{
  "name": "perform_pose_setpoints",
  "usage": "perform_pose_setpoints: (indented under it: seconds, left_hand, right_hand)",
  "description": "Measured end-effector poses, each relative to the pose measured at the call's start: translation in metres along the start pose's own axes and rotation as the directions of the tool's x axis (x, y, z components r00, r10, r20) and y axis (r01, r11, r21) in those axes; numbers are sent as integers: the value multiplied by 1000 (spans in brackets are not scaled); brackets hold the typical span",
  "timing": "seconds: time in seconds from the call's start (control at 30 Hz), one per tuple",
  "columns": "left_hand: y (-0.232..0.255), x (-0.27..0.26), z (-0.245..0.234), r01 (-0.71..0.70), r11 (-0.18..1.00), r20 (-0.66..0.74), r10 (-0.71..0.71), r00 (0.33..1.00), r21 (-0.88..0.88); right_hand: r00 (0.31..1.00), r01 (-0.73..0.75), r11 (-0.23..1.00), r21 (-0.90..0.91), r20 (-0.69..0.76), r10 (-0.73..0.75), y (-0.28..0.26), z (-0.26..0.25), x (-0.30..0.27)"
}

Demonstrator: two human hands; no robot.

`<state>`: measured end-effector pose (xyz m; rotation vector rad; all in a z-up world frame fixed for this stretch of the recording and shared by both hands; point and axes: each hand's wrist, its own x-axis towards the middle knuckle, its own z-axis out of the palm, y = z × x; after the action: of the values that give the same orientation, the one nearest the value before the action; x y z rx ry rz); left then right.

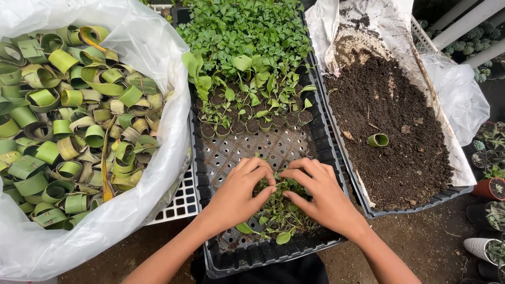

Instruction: The person takes small seedlings from a tray and places them into rolled leaf containers. They then bury the containers in a tray filled with soil, patting the soil around them. The person repeats this process with multiple seedlings and leaf rolls.

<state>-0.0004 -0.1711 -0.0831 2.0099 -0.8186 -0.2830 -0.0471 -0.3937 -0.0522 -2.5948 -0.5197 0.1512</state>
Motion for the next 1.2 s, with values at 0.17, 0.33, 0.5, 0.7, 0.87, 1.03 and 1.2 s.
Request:
perform_pose_setpoints:
  seconds: [0.17, 0.33, 0.5, 0.7, 0.87, 1.03, 1.2]
  left_hand:
    - [6, 5, -12, 144, 956, 20, -144, 989, -256]
    - [10, 10, -15, 340, 843, 60, -348, 936, -417]
    - [2, 13, -3, 312, 591, 41, -425, 904, -744]
    - [-8, 19, 17, 198, 459, 0, -396, 918, -866]
    - [-2, 24, 16, 228, 545, 14, -368, 930, -806]
    - [0, 26, 21, 220, 580, 17, -334, 942, -785]
    - [-2, 26, 23, 217, 509, 40, -336, 941, -833]
  right_hand:
    - [1000, -19, 999, 37, -24, 20, -1, -3, 0]
    - [997, -65, 977, 201, -17, 70, -10, -3, 1]
    - [978, -136, 927, 351, -102, 182, -13, -1, 2]
    - [973, -47, 941, 335, -199, 120, -14, -3, 4]
    - [950, 35, 943, 331, -303, 71, -17, -3, 8]
    - [938, 82, 938, 336, -343, 41, -18, -4, 10]
    - [911, 126, 956, 266, -413, -5, -16, 0, 9]
